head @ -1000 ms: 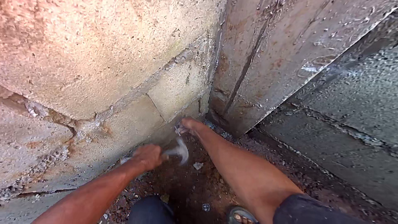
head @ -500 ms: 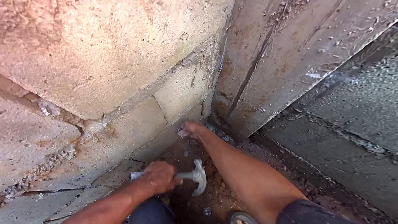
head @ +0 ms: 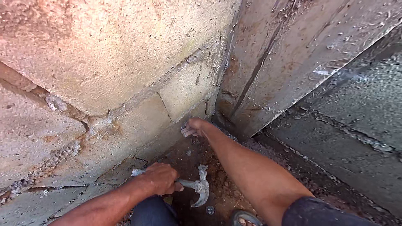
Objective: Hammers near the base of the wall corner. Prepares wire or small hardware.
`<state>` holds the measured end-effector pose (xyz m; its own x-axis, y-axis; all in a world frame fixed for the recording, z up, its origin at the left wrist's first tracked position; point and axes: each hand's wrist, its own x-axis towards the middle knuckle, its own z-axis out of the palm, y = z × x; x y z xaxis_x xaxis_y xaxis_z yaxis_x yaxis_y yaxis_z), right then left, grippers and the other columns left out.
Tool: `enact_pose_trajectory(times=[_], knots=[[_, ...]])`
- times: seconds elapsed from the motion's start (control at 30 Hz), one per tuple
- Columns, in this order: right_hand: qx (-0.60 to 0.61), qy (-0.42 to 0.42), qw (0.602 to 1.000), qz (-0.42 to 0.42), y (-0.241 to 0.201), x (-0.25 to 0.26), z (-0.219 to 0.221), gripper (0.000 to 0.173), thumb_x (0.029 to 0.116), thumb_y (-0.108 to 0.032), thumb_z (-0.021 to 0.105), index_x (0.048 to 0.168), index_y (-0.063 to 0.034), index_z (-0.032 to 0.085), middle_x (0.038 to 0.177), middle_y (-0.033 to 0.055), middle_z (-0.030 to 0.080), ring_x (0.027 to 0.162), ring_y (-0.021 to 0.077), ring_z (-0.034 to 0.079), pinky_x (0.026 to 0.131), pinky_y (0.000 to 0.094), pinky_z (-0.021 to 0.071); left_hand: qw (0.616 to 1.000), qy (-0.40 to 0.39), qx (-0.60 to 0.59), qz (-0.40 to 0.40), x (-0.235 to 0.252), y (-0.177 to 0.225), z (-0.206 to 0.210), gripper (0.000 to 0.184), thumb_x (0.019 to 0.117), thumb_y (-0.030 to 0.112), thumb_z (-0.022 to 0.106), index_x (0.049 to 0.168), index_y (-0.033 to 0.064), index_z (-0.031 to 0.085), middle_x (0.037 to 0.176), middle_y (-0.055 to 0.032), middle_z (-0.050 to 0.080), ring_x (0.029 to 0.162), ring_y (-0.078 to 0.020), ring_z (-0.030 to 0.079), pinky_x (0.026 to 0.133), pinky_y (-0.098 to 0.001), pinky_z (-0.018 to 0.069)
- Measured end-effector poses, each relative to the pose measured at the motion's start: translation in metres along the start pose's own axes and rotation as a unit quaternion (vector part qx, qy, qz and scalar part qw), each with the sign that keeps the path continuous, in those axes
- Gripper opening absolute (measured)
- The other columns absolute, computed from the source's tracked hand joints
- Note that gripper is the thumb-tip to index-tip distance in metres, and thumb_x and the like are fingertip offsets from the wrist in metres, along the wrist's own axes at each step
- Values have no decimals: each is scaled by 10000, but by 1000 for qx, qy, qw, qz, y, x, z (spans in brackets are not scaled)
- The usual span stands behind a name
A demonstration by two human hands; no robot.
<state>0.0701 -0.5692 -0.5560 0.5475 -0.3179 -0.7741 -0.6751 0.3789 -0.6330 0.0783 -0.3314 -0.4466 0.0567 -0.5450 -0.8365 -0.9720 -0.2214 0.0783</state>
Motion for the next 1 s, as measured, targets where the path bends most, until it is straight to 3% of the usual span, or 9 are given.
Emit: enact_pose_trajectory(times=[0.1, 0.2, 0.37, 0.47, 0.53, 0.67, 0.83, 1.0], knots=[[22, 3, 1000, -4, -1, -3, 1, 306, 1053, -87, 432, 1320, -8, 559, 1156, 166, 701, 936, 218, 701, 827, 384, 561, 997, 37, -47, -41, 21, -25, -22, 534, 993, 596, 569, 1124, 100, 720, 1005, -169, 712, 982, -386, 684, 859, -659, 521], [36, 2, 999, -9, 1, -1, 4, 297, 1048, -70, 421, 1304, 8, 551, 1111, 166, 700, 880, 203, 703, 797, 358, 573, 985, 118, -29, -120, 30, -31, -25, 528, 1009, 610, 507, 1093, 132, 715, 983, -134, 718, 969, -347, 699, 833, -603, 547], [49, -7, 999, -18, 2, 1, 3, 318, 1041, -50, 421, 1332, 41, 512, 1171, 208, 664, 904, 234, 702, 811, 382, 586, 1000, 23, -11, -19, 14, -11, -20, 538, 1003, 629, 513, 1154, 149, 703, 999, -135, 708, 981, -352, 683, 857, -631, 523], [42, -8, 999, -16, 2, -1, 3, 304, 1050, -62, 425, 1321, 36, 522, 1156, 198, 674, 902, 226, 698, 810, 376, 574, 990, 88, -35, -102, 24, -36, -27, 522, 997, 613, 537, 1086, 131, 718, 983, -149, 715, 969, -365, 695, 835, -634, 538], [52, -6, 998, -18, 3, 3, 3, 299, 1043, -50, 421, 1315, 35, 512, 1134, 199, 668, 877, 226, 703, 790, 371, 588, 987, 111, -34, -114, 26, -33, -24, 533, 1003, 624, 506, 1089, 141, 717, 960, -134, 716, 949, -350, 699, 824, -610, 547], [50, -2, 999, -7, 2, 2, 2, 285, 1056, -74, 426, 1303, 15, 537, 1123, 182, 693, 880, 219, 709, 784, 370, 582, 996, 61, -50, -44, 27, -25, -22, 560, 987, 656, 521, 1081, 138, 713, 944, -123, 702, 937, -335, 682, 831, -610, 532], [35, 8, 999, -19, 7, 3, 1, 283, 1047, -84, 452, 1295, -21, 573, 1062, 133, 725, 854, 191, 699, 767, 363, 560, 982, 101, -87, -133, 42, -43, -10, 556, 999, 641, 502, 1079, 132, 712, 993, -141, 711, 983, -351, 690, 856, -616, 536], [36, 6, 999, -4, 6, 3, 0, 306, 1038, -104, 472, 1321, -54, 580, 1171, 125, 724, 1032, 238, 688, 875, 447, 528, 989, 32, -109, -99, 25, -27, 15, 597, 1003, 662, 473, 1132, 120, 686, 1027, -158, 700, 1005, -363, 678, 873, -627, 520]])
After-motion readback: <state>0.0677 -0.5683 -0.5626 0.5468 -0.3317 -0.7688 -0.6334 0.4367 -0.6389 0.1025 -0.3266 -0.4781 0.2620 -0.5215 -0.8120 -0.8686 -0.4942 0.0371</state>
